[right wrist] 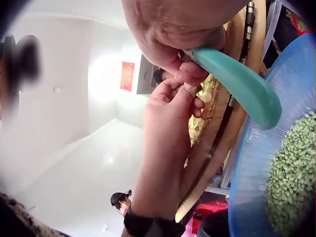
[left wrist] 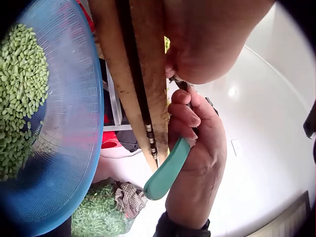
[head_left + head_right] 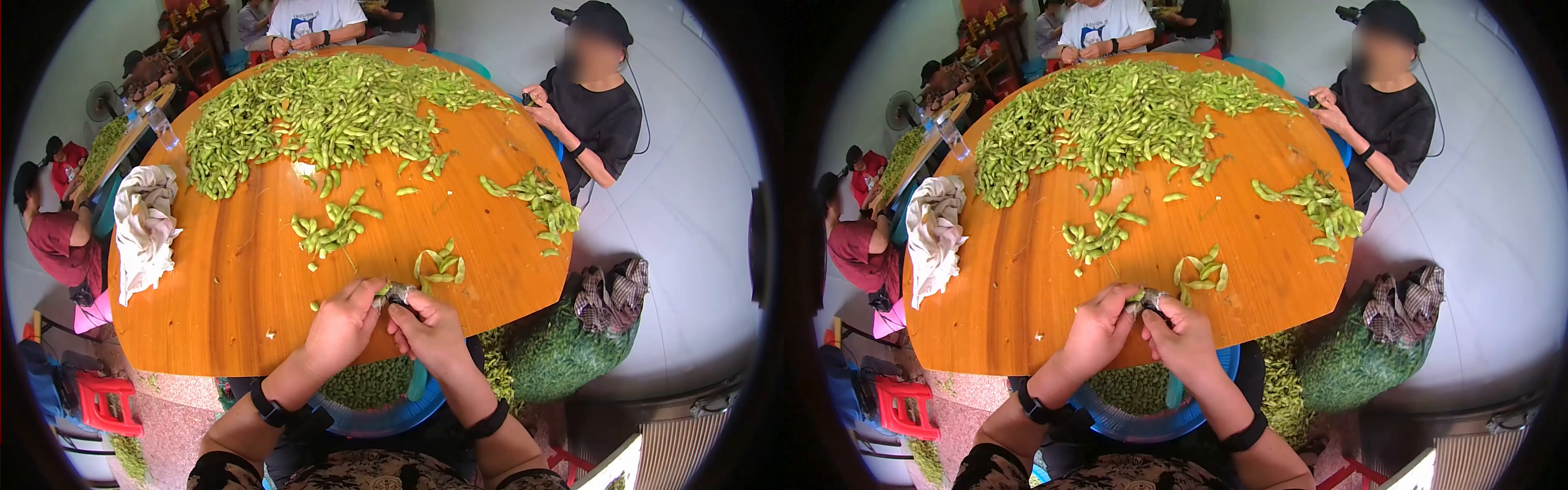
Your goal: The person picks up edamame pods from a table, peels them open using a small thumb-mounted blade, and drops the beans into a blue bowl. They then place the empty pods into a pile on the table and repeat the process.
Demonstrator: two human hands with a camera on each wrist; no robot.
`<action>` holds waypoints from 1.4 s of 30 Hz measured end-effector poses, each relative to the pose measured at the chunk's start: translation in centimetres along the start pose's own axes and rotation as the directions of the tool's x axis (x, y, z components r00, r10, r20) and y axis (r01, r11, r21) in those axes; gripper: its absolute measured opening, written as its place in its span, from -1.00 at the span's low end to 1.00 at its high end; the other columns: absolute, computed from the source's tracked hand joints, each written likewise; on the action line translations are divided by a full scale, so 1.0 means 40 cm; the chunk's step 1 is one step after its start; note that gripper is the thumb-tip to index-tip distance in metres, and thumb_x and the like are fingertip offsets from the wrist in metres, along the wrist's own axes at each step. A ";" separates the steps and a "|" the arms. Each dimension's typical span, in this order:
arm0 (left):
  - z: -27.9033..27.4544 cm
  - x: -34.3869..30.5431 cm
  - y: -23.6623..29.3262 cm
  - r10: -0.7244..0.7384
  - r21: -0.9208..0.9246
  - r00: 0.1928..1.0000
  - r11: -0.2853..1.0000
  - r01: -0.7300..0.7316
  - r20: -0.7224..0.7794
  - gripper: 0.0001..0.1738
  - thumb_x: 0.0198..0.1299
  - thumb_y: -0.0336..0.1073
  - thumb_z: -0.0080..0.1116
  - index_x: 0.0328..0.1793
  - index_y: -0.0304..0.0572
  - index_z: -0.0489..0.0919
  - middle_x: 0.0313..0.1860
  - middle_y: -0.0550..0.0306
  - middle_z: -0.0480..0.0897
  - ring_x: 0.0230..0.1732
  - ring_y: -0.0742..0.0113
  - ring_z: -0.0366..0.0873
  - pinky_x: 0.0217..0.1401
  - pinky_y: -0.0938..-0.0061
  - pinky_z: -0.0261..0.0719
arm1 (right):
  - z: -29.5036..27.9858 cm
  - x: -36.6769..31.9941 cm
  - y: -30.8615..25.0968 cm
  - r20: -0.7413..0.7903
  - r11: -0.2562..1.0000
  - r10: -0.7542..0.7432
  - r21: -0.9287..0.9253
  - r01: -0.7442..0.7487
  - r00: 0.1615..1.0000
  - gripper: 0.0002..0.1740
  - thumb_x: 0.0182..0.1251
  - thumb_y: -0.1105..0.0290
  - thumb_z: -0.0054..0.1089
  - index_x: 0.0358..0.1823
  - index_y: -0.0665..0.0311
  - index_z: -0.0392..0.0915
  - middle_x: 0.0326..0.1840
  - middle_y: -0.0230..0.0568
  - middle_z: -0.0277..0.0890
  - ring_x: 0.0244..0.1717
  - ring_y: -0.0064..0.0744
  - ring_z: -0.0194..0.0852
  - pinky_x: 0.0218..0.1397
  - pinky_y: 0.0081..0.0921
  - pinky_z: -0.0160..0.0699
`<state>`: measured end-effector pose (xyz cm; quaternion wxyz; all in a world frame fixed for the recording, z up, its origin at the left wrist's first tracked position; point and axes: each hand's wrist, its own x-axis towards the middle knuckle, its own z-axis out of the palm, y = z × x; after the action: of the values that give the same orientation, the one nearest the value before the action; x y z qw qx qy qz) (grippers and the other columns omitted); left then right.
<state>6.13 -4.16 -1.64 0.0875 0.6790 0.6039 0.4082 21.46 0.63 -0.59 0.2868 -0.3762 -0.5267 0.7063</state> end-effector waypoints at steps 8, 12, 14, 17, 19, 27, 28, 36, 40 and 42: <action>-0.012 0.000 -0.006 -0.247 -0.370 0.953 0.881 0.296 0.175 -0.70 0.25 -0.60 0.02 0.11 -0.32 0.51 -0.21 0.01 0.64 -0.36 0.28 0.63 -0.26 0.48 0.62 | 0.007 0.010 0.004 -0.050 0.999 -0.024 0.038 0.026 0.998 -0.88 0.41 0.46 0.03 -0.14 0.24 0.56 -0.53 -0.49 0.40 -0.63 -0.76 0.26 -0.61 -0.71 0.25; -0.025 0.008 -0.034 -0.265 -0.679 0.913 0.610 0.408 0.310 -0.67 0.42 -0.56 -0.18 0.21 -0.29 0.50 -0.16 0.19 0.64 -0.34 0.51 0.58 -0.25 0.61 0.61 | -0.007 0.019 -0.008 0.019 0.992 0.072 0.104 -0.073 0.997 -0.87 0.41 0.45 0.03 -0.13 0.22 0.57 -0.52 -0.48 0.39 -0.64 -0.76 0.24 -0.60 -0.72 0.24; -0.038 0.021 -0.033 -0.302 -0.735 0.879 0.484 0.476 0.370 -0.69 0.42 -0.54 -0.16 0.21 -0.30 0.49 -0.15 0.16 0.64 -0.34 0.50 0.58 -0.27 0.61 0.61 | -0.013 0.020 -0.014 0.033 0.991 0.067 0.116 -0.070 0.997 -0.87 0.41 0.45 0.04 -0.13 0.22 0.57 -0.53 -0.48 0.40 -0.64 -0.76 0.25 -0.60 -0.72 0.24; -0.033 0.024 -0.031 -0.351 -0.774 0.839 0.349 0.528 0.414 -0.73 0.42 -0.46 -0.07 0.20 -0.28 0.48 -0.17 0.13 0.65 -0.36 0.48 0.60 -0.31 0.62 0.60 | -0.003 0.019 0.005 -0.004 0.999 -0.030 0.014 0.030 1.000 -0.87 0.40 0.46 0.05 -0.13 0.24 0.58 -0.54 -0.47 0.42 -0.63 -0.76 0.26 -0.60 -0.72 0.24; -0.034 0.022 -0.030 -0.380 -0.775 0.837 0.352 0.525 0.394 -0.74 0.42 -0.39 0.00 0.19 -0.25 0.48 -0.20 0.12 0.66 -0.38 0.45 0.62 -0.33 0.62 0.60 | 0.009 0.013 0.006 -0.037 0.987 -0.126 -0.103 0.121 0.991 -0.86 0.39 0.47 0.06 -0.13 0.25 0.59 -0.54 -0.47 0.44 -0.63 -0.76 0.27 -0.59 -0.71 0.24; -0.039 0.011 -0.057 -0.386 -0.830 0.845 0.271 0.487 0.370 -0.81 0.28 -0.39 0.24 -0.01 -0.22 0.60 -0.32 0.22 0.62 -0.48 0.61 0.48 -0.48 0.72 0.39 | 0.019 -0.004 -0.021 -0.091 0.885 -0.360 -0.350 0.308 0.929 -0.88 0.36 0.49 0.10 -0.17 0.40 0.52 -0.56 -0.23 0.48 -0.56 -0.62 0.41 -0.50 -0.54 0.38; -0.041 0.013 -0.053 -0.385 -0.831 0.846 0.271 0.486 0.369 -0.81 0.28 -0.39 0.24 -0.01 -0.22 0.60 -0.32 0.22 0.62 -0.48 0.61 0.48 -0.48 0.72 0.39 | 0.020 -0.002 -0.012 -0.091 0.884 -0.361 -0.351 0.309 0.928 -0.88 0.36 0.49 0.10 -0.17 0.40 0.52 -0.56 -0.23 0.48 -0.56 -0.62 0.41 -0.50 -0.54 0.38; -0.027 0.014 -0.037 -0.343 -0.746 0.900 0.518 0.419 0.268 -0.67 0.32 -0.44 0.16 0.20 -0.15 0.59 -0.28 0.29 0.63 -0.44 0.60 0.49 -0.38 0.71 0.47 | 0.026 -0.013 -0.007 -0.003 0.891 -0.294 -0.362 0.273 0.956 -0.88 0.38 0.48 0.09 -0.15 0.38 0.51 -0.55 -0.29 0.48 -0.58 -0.59 0.43 -0.52 -0.56 0.39; -0.022 0.006 -0.020 -0.281 -0.484 0.944 0.811 0.329 0.172 -0.59 0.31 -0.58 0.00 0.28 -0.23 0.52 -0.21 0.17 0.62 -0.36 0.50 0.57 -0.29 0.61 0.57 | 0.013 -0.015 -0.040 -0.034 0.951 -0.136 -0.284 0.121 0.990 -0.86 0.40 0.46 0.07 -0.11 0.35 0.54 -0.53 -0.33 0.50 -0.62 -0.66 0.40 -0.57 -0.62 0.40; -0.012 0.007 -0.024 -0.160 -0.393 0.985 0.903 0.175 0.072 -0.56 0.26 -0.60 0.03 0.27 -0.24 0.51 -0.23 0.11 0.61 -0.37 0.41 0.58 -0.29 0.56 0.58 | 0.010 -0.011 -0.043 0.002 0.960 -0.113 -0.258 0.110 0.994 -0.84 0.42 0.46 0.05 -0.09 0.35 0.55 -0.51 -0.37 0.51 -0.66 -0.71 0.38 -0.60 -0.68 0.41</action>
<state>5.08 -3.85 -1.79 0.2698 0.6004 0.5626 0.5002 21.39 0.54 1.20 0.2781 -0.3848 -0.6325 0.6120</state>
